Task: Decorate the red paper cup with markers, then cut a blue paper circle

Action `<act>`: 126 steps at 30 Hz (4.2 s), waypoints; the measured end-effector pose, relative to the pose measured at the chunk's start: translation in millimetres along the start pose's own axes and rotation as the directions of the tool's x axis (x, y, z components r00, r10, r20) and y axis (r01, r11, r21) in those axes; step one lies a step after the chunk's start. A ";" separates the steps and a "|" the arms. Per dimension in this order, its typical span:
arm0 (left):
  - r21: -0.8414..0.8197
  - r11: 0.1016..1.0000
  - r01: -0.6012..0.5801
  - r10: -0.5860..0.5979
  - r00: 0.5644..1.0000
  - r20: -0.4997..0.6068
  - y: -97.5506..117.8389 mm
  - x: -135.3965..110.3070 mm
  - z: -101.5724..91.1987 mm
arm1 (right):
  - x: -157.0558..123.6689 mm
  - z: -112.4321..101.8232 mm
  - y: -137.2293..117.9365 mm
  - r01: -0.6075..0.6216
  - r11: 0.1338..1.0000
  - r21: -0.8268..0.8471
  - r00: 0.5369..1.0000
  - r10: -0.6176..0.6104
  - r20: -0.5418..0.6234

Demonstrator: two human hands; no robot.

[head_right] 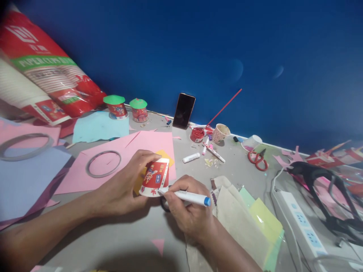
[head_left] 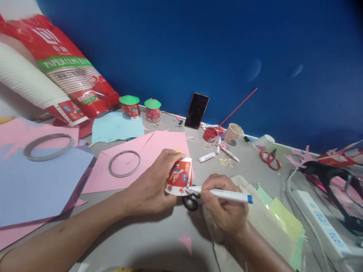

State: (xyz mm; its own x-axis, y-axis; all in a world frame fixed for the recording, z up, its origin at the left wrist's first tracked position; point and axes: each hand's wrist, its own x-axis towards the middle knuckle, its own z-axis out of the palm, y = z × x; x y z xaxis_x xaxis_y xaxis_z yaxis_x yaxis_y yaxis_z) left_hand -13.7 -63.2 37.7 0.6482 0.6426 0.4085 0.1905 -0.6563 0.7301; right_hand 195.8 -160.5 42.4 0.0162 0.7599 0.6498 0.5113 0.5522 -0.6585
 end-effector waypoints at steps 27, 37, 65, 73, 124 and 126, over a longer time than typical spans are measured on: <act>-0.038 0.999 0.031 -0.030 0.999 0.035 -1.4 -0.3 1.2 | 5.6 4.3 -3.0 0.075 0.996 -0.056 0.992 -0.069 0.106; -0.059 0.996 0.064 -0.062 0.997 0.039 0.2 -1.0 -1.4 | 6.5 1.5 -2.3 0.065 0.997 -0.034 0.996 -0.063 0.062; -0.066 0.996 0.066 -0.064 0.997 0.033 -1.1 -1.0 -0.7 | 4.8 2.3 -4.3 0.033 0.999 -0.018 0.991 -0.030 0.128; -0.076 0.989 0.125 -0.121 0.991 0.058 1.9 0.4 -0.4 | 6.9 0.5 -5.7 0.022 0.998 -0.051 0.985 -0.013 0.174; -0.062 0.995 0.073 -0.068 0.995 0.078 3.4 1.9 0.7 | 9.0 0.5 -6.8 0.054 0.998 -0.019 0.996 -0.052 0.078; -0.064 0.996 0.066 -0.061 0.995 0.073 2.4 1.4 0.9 | 9.6 0.8 -6.8 0.062 0.998 -0.031 0.995 -0.059 0.082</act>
State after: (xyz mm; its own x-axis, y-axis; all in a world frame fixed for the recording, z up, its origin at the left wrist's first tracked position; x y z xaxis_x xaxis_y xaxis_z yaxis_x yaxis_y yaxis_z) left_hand -11.6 -64.3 39.5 0.6874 0.6510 0.3218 0.1855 -0.5859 0.7889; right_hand 191.8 -156.6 52.8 -0.0845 0.7514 0.6545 0.5381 0.5872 -0.6047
